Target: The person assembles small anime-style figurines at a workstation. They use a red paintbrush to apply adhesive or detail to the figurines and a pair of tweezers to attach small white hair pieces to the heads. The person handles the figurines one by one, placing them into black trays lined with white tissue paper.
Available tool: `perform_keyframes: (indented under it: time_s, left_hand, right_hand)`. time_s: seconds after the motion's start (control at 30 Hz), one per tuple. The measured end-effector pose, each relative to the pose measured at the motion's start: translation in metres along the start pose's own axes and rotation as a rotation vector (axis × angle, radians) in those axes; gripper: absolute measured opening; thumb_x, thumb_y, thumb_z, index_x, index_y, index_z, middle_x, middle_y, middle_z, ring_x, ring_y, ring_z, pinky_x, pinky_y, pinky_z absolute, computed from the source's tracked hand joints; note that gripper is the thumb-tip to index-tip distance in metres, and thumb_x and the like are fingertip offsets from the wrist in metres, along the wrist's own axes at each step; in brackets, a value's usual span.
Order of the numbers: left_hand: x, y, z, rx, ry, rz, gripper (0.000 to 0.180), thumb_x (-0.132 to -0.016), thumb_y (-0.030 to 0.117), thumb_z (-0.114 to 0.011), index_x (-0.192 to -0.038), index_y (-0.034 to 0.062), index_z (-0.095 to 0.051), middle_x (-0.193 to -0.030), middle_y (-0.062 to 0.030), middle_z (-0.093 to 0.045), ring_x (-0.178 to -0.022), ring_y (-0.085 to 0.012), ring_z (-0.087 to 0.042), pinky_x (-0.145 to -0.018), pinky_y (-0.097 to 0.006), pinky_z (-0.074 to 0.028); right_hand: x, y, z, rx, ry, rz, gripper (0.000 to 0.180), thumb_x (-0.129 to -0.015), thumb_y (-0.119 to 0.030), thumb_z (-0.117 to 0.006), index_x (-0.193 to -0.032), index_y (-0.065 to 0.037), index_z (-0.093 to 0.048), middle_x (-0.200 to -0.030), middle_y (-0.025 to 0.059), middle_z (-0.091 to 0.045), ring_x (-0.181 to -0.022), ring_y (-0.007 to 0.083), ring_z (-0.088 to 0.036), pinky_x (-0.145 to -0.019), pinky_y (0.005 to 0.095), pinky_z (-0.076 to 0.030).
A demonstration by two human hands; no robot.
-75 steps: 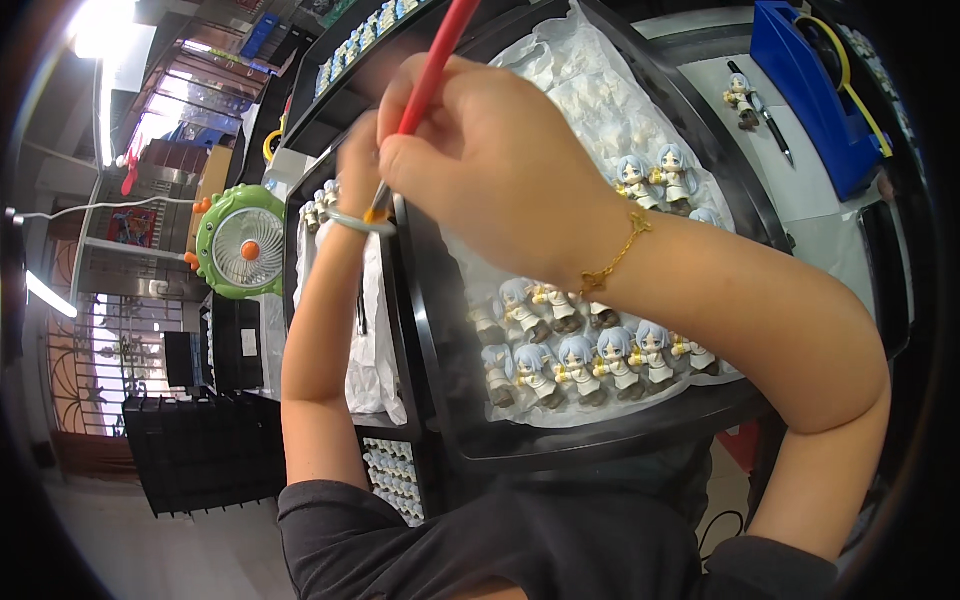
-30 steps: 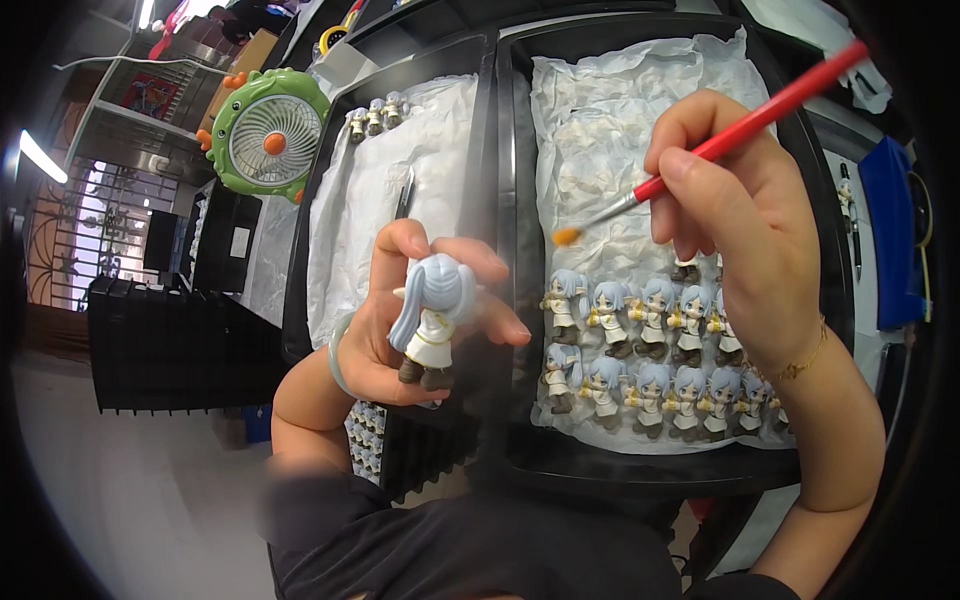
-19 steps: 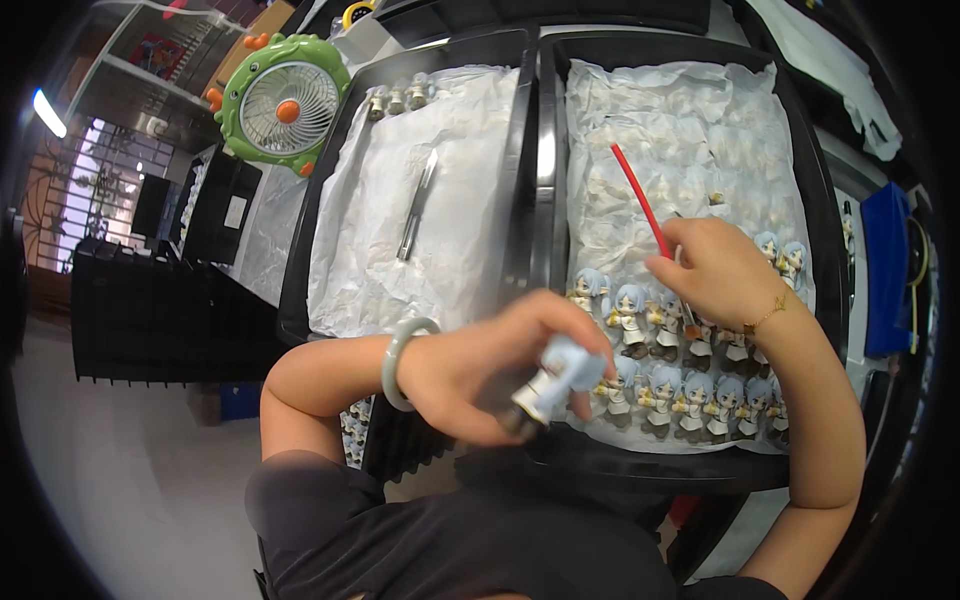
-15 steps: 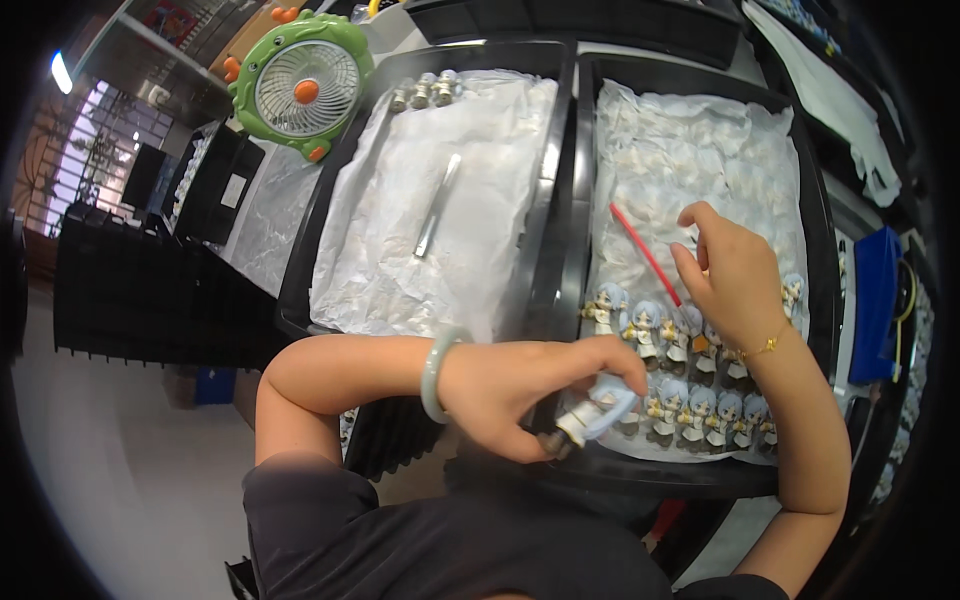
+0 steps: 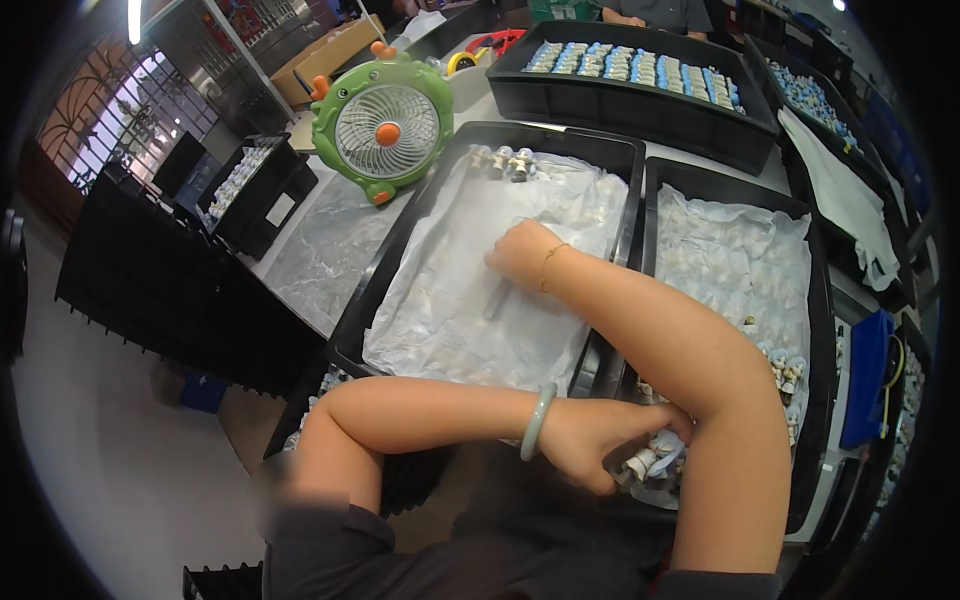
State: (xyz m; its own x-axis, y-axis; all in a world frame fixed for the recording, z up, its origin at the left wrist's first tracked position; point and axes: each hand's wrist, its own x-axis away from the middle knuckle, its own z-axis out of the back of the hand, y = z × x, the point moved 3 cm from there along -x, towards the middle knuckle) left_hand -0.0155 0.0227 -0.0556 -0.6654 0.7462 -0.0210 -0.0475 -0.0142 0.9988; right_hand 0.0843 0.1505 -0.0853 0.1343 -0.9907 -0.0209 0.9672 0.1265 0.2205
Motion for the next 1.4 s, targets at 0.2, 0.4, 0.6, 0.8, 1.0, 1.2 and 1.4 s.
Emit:
perform_keyframes:
  time_s: [0.2,0.4,0.6,0.8,1.0,1.2,1.4]
  left_hand:
    - [0.004,-0.008,0.001,-0.050,0.038,-0.045,0.071,-0.056,0.001,-0.059,-0.120,0.0041,-0.028,-0.089,-0.0112,-0.046,-0.073,-0.0154,-0.048,-0.062,-0.029,-0.041]
    - [-0.001,-0.003,0.009,0.529,0.144,-0.056,0.074,-0.063,0.003,-0.064,-0.126,0.0065,-0.024,-0.103,-0.0135,-0.047,-0.081,-0.0204,-0.059,-0.066,-0.029,-0.046]
    - [0.002,0.016,0.019,0.949,0.242,-0.156,0.071,-0.071,0.037,-0.049,-0.130,0.0037,-0.029,-0.105,-0.0166,-0.051,-0.075,-0.0305,-0.061,-0.079,-0.040,-0.042]
    - [0.003,0.017,0.016,0.914,0.331,-0.071,0.083,-0.062,0.051,-0.052,-0.127,0.0032,-0.032,-0.100,-0.0190,-0.048,-0.071,-0.0318,-0.058,-0.064,-0.036,-0.046]
    - [0.006,0.019,0.020,0.843,0.471,-0.094,0.079,-0.060,0.050,-0.056,-0.124,0.0098,-0.032,-0.098,-0.0187,-0.047,-0.068,-0.0226,-0.048,-0.058,-0.031,-0.041]
    - [0.011,0.017,0.018,0.848,0.421,-0.173,0.073,-0.059,0.047,-0.057,-0.120,0.0151,-0.033,-0.108,-0.0224,-0.045,-0.068,-0.0195,-0.044,-0.057,-0.029,-0.035]
    - [0.012,0.020,0.014,0.842,0.481,-0.185,0.071,-0.061,0.047,-0.056,-0.119,0.0136,-0.033,-0.113,-0.0264,-0.042,-0.067,-0.0203,-0.044,-0.056,-0.029,-0.035]
  right_hand:
    - [0.007,0.005,0.022,-0.040,0.080,-0.007,0.007,-0.073,-0.012,-0.050,-0.077,-0.011,-0.056,-0.066,0.0092,-0.061,-0.063,0.0266,-0.062,-0.056,0.0368,-0.047]
    - [0.110,0.069,0.088,-0.566,0.811,-0.455,0.022,-0.073,0.000,-0.056,-0.092,-0.011,-0.061,-0.062,0.0082,-0.059,-0.060,0.0222,-0.061,-0.055,0.0280,-0.047]
    - [0.246,0.041,0.104,-1.449,0.837,-0.534,0.042,-0.087,-0.029,-0.034,-0.103,0.003,-0.057,-0.096,0.0118,-0.063,-0.091,0.0177,-0.061,-0.070,0.0261,-0.047]
    - [0.282,-0.013,0.087,-1.445,0.765,-0.770,0.036,-0.081,0.003,-0.045,-0.116,-0.002,-0.045,-0.094,0.0122,-0.058,-0.080,0.0136,-0.060,-0.062,0.0226,-0.048]
    - [0.279,-0.018,0.093,-0.954,0.692,-0.490,0.042,-0.077,0.005,-0.049,-0.119,0.000,-0.045,-0.092,0.0151,-0.060,-0.069,0.0198,-0.061,-0.062,0.0280,-0.049]
    - [0.269,-0.028,0.088,-0.789,0.606,-0.381,0.043,-0.069,0.002,-0.059,-0.112,-0.003,-0.054,-0.079,0.0102,-0.061,-0.067,0.0251,-0.059,-0.057,0.0317,-0.046]
    - [0.267,-0.030,0.088,-0.645,0.652,-0.396,0.044,-0.065,-0.005,-0.066,-0.108,-0.006,-0.059,-0.071,0.0053,-0.058,-0.057,0.0204,-0.051,-0.050,0.0298,-0.041]
